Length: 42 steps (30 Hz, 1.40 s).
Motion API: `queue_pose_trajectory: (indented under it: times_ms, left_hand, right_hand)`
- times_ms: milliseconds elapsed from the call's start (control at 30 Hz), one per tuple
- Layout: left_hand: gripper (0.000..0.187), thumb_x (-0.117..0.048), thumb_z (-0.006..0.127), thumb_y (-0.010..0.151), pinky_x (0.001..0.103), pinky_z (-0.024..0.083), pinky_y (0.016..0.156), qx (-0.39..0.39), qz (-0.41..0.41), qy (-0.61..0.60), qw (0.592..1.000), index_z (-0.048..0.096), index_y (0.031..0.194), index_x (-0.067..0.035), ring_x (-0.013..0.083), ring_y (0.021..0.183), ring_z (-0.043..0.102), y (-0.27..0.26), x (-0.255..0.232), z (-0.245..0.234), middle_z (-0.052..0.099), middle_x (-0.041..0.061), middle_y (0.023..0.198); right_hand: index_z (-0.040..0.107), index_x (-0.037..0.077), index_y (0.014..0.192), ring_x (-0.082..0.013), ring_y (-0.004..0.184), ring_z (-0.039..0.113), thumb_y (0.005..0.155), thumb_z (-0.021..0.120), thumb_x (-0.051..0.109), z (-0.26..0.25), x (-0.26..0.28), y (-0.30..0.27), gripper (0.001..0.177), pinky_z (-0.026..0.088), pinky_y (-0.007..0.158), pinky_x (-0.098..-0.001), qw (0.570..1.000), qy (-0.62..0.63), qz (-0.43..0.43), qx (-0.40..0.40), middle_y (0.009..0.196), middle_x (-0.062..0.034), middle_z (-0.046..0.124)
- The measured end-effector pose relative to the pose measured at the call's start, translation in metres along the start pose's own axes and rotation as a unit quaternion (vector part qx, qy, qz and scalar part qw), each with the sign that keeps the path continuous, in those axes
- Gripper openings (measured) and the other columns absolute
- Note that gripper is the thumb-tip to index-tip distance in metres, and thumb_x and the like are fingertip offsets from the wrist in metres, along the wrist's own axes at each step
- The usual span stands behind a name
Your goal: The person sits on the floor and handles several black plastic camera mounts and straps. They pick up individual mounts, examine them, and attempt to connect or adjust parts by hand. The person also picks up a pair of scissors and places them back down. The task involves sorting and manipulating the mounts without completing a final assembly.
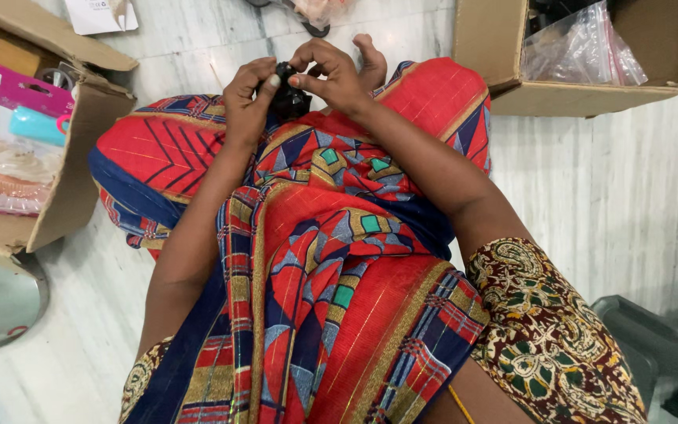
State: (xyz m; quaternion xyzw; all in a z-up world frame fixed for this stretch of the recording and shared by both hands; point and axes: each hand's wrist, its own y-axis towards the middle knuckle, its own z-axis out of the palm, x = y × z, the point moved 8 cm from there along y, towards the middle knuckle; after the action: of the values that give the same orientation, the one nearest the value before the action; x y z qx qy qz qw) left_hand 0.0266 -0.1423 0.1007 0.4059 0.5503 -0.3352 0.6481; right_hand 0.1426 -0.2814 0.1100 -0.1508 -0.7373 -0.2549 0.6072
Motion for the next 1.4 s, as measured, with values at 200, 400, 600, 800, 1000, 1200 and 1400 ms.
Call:
queue_pose_trajectory:
  times_ms: [200, 400, 600, 800, 1000, 1200, 1400]
  left_hand:
    - [0.025, 0.0, 0.077, 0.097, 0.034, 0.052, 0.108, 0.011, 0.03, 0.024, 0.999, 0.07, 0.121, -0.001, 0.0228, 0.121, 0.066, 0.0, -0.018, 0.004, 0.068, 0.012, 0.125]
    - [0.058, -0.005, 0.081, 0.095, 0.036, 0.051, 0.113, 0.014, 0.068, 0.051, 0.996, 0.053, 0.146, -0.002, 0.0247, 0.132, 0.059, 0.002, -0.038, 0.007, 0.058, 0.012, 0.139]
    - [0.064, -0.014, 0.089, 0.082, 0.037, 0.054, 0.101, 0.04, 0.069, 0.167, 0.983, 0.059, 0.137, 0.0, 0.0294, 0.115, 0.067, 0.004, -0.039, 0.008, 0.065, 0.015, 0.123]
    - [0.035, -0.015, 0.084, 0.082, 0.039, 0.057, 0.085, 0.027, 0.023, 0.237, 0.971, 0.077, 0.115, -0.005, 0.0314, 0.096, 0.072, 0.003, -0.031, 0.001, 0.072, 0.014, 0.104]
    - [0.029, -0.018, 0.084, 0.079, 0.04, 0.057, 0.08, -0.004, 0.004, 0.24, 0.971, 0.079, 0.104, -0.004, 0.0316, 0.089, 0.072, 0.004, -0.01, -0.003, 0.073, 0.015, 0.097]
    - [0.027, -0.018, 0.086, 0.076, 0.038, 0.058, 0.076, -0.022, -0.018, 0.225, 0.974, 0.079, 0.098, -0.004, 0.0297, 0.084, 0.073, 0.005, 0.014, -0.008, 0.075, 0.014, 0.093]
    - [0.028, -0.017, 0.088, 0.077, 0.036, 0.059, 0.074, -0.028, -0.017, 0.214, 0.976, 0.079, 0.099, -0.002, 0.0273, 0.081, 0.074, 0.005, 0.017, -0.008, 0.075, 0.014, 0.092]
  right_hand:
    - [0.067, 0.002, 0.127, -0.0118, 0.109, 0.063, 0.1, 0.075, 0.004, 0.006, -0.028, 0.0, 0.028, 0.057, 0.097, -0.0278, 0.997, 0.067, 0.016, 0.025, 0.116, -0.0027, 0.059]
    - [0.066, -0.001, 0.129, -0.0138, 0.122, 0.061, 0.102, 0.069, -0.002, 0.001, -0.057, -0.001, 0.027, 0.052, 0.108, -0.0299, 0.984, 0.162, 0.07, 0.039, 0.127, -0.0023, 0.059]
    - [0.062, 0.0, 0.135, -0.0147, 0.119, 0.061, 0.106, 0.067, -0.002, 0.004, -0.07, -0.01, 0.029, 0.05, 0.105, -0.0303, 0.962, 0.233, 0.129, 0.054, 0.125, -0.0054, 0.064]
    - [0.053, 0.005, 0.142, -0.0157, 0.123, 0.061, 0.1, 0.065, -0.001, 0.006, -0.051, -0.007, 0.044, 0.049, 0.108, -0.0296, 0.954, 0.224, 0.182, 0.085, 0.131, -0.0057, 0.066]
    - [0.056, 0.004, 0.146, -0.0221, 0.129, 0.06, 0.097, 0.074, 0.001, 0.003, -0.006, 0.002, 0.053, 0.056, 0.108, -0.0364, 0.993, 0.053, 0.087, 0.059, 0.143, -0.0106, 0.057]
    - [0.067, 0.012, 0.137, -0.0282, 0.132, 0.059, 0.087, 0.09, 0.021, 0.017, 0.077, 0.003, 0.056, 0.057, 0.098, -0.0379, 0.921, -0.358, -0.145, 0.045, 0.15, -0.014, 0.052]
    - [0.07, 0.003, 0.104, -0.0329, 0.13, 0.058, 0.083, 0.097, 0.031, 0.018, 0.085, 0.002, 0.044, 0.057, 0.092, -0.0398, 0.92, -0.345, -0.182, 0.018, 0.146, -0.0164, 0.054]
